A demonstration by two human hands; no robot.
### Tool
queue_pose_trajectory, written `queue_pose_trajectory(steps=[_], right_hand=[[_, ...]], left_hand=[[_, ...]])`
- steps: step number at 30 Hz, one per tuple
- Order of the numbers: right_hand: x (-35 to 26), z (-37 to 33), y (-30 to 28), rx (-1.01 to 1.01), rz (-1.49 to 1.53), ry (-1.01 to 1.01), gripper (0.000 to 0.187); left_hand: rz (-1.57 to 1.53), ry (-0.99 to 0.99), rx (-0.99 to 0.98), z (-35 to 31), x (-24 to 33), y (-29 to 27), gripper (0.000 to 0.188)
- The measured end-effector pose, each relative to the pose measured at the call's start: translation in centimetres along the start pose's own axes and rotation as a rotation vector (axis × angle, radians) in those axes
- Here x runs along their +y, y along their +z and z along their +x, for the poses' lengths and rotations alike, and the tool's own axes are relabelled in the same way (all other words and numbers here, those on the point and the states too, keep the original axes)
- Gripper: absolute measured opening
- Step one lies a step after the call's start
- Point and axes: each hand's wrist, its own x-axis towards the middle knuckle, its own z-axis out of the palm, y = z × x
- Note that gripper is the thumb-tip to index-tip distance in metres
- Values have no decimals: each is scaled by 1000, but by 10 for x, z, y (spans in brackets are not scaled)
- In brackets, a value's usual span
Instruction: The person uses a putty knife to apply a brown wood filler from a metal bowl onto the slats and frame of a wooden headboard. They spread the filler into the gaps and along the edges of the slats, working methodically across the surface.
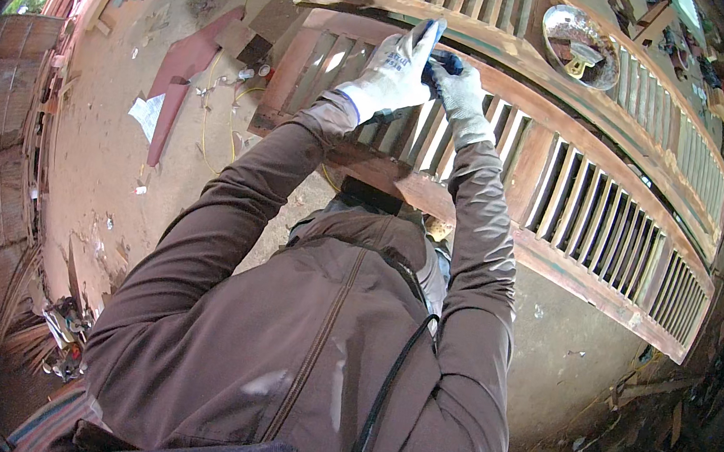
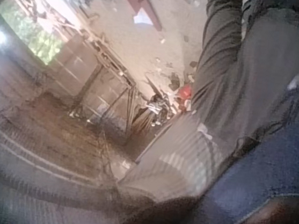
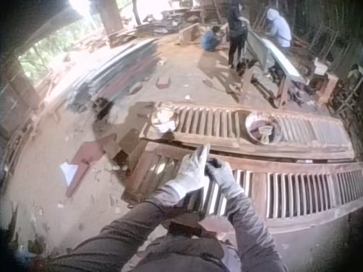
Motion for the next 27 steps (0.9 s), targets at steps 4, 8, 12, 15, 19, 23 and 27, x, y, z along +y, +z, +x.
queue_pose_trajectory(steps=[4, 8, 12, 15, 19, 23, 27], right_hand=[[-4, -17, 7, 50, 13, -62, 22], [-14, -31, 18, 121, 5, -75, 21], [-8, -33, 22, 153, 60, -139, 21], [3, -27, 20, 169, 84, -189, 21], [3, -32, 22, 147, 143, -129, 23], [10, -31, 17, 128, 161, -170, 25], [16, -30, 18, 135, 314, -178, 29]], left_hand=[[231, 39, 137, -10, 18, -22, 102], [169, -180, 249, -25, 14, -13, 100], [-162, -309, 133, -32, 6, -6, 105], [-99, 3, 28, -52, -23, -9, 100], [-239, 149, -20, -73, -34, -28, 88], [-328, 60, 166, -59, -30, -31, 59], [-84, 45, 37, -31, -9, -15, 57]])
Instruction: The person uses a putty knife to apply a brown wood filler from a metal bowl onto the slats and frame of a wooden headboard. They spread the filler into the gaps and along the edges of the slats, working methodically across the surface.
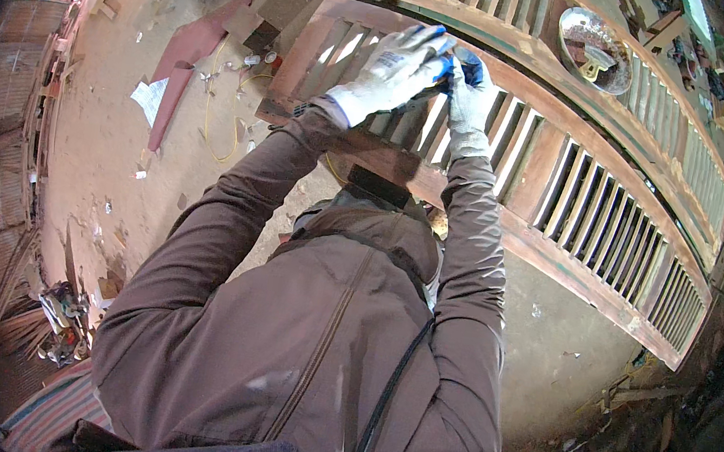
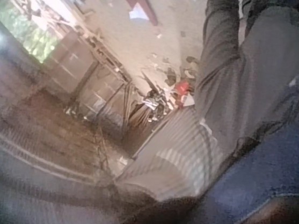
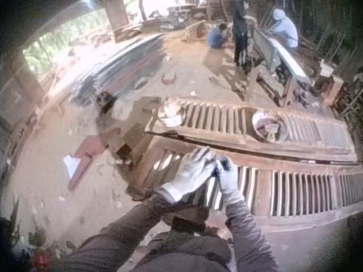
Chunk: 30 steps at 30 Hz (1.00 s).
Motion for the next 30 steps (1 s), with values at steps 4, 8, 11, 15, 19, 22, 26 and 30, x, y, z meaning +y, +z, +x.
queue_pose_trajectory(steps=[4, 8, 11, 15, 19, 22, 26, 30], right_hand=[[-2, -5, 0, 58, 136, 191, 43], [-4, -2, -15, 214, 227, 411, 71], [-14, 10, -14, 147, 51, 376, 73], [-28, 23, 4, -37, -323, 340, 75], [8, 26, 2, -60, -449, -67, 60], [22, 31, -5, -73, -468, -166, 55], [29, 30, -5, -61, -460, -173, 53], [26, 24, -6, -69, -493, -201, 52]], left_hand=[[-44, 9, -19, -1, 1, 9, 53], [-21, 26, -24, -1, 4, 9, 52], [-47, 28, -10, 1, 2, 9, 62], [-123, -38, -44, 2, -3, 8, 83], [-175, -67, -30, 4, -3, 11, 94], [-156, -52, 79, 1, -3, 17, 92], [-202, -84, -10, 1, -4, 15, 87], [-221, -69, -40, 0, -6, 15, 87]])
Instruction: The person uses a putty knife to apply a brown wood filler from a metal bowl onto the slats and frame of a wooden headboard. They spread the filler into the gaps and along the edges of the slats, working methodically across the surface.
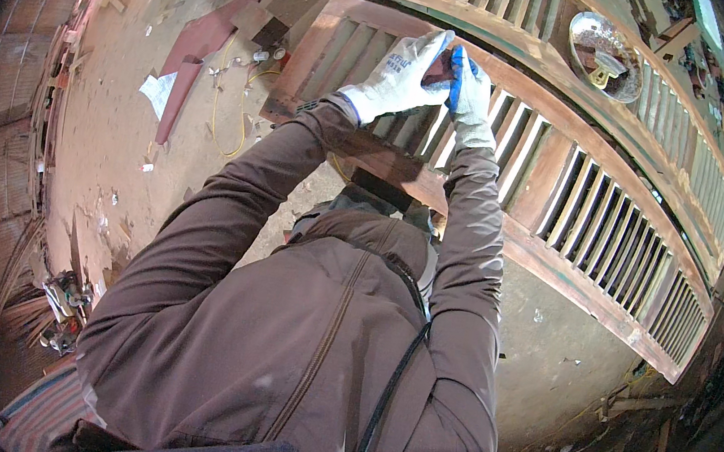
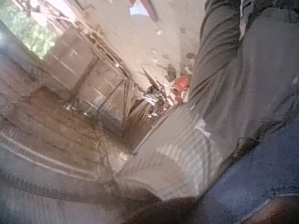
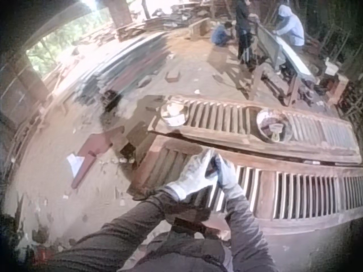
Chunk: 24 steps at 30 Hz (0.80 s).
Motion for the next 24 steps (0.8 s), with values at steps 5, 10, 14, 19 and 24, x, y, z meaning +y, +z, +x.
queue_pose_trajectory(steps=[5, 10, 14, 19, 24], right_hand=[[-9, -3, -7, -60, 48, 92, 55], [-25, -4, -8, -69, 62, 177, 59], [-26, -6, -9, -53, 95, 174, 60], [-42, -7, -6, -46, 184, 318, 64], [-34, -4, -15, -179, 111, 385, 78]], left_hand=[[-42, 6, 0, -1, -2, -2, 92], [-67, 23, 14, -2, -4, -2, 94], [-83, 36, 17, -1, -3, -1, 94], [-83, 44, 29, -3, -2, -2, 93], [-88, 44, 29, -2, -1, -2, 90]])
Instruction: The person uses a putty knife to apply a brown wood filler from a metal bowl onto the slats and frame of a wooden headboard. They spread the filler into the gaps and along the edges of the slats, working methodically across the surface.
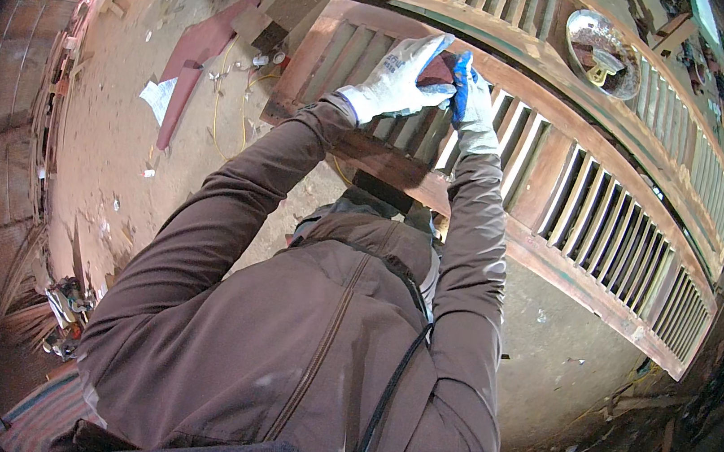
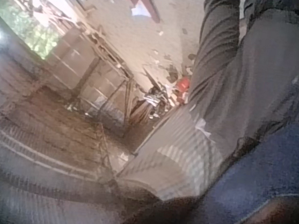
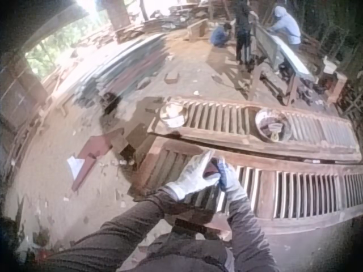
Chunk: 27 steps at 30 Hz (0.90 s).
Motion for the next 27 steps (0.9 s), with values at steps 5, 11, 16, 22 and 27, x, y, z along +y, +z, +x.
queue_pose_trajectory(steps=[5, 11, 16, 22, 27], right_hand=[[10, -2, -1, -185, 700, 132, 67], [12, -12, 0, -192, 499, 19, 48], [9, -16, 4, -176, 461, -7, 49], [5, -17, 0, -181, 333, -35, 48], [18, -14, 9, -84, 825, 102, 63]], left_hand=[[5, 14, 13, 1, -3, 2, 89], [29, 38, -18, -1, -4, -2, 88], [76, 48, -46, -1, -4, -2, 83], [190, 90, -156, 3, 5, -12, 85], [264, 97, -216, 6, 12, -19, 95]])
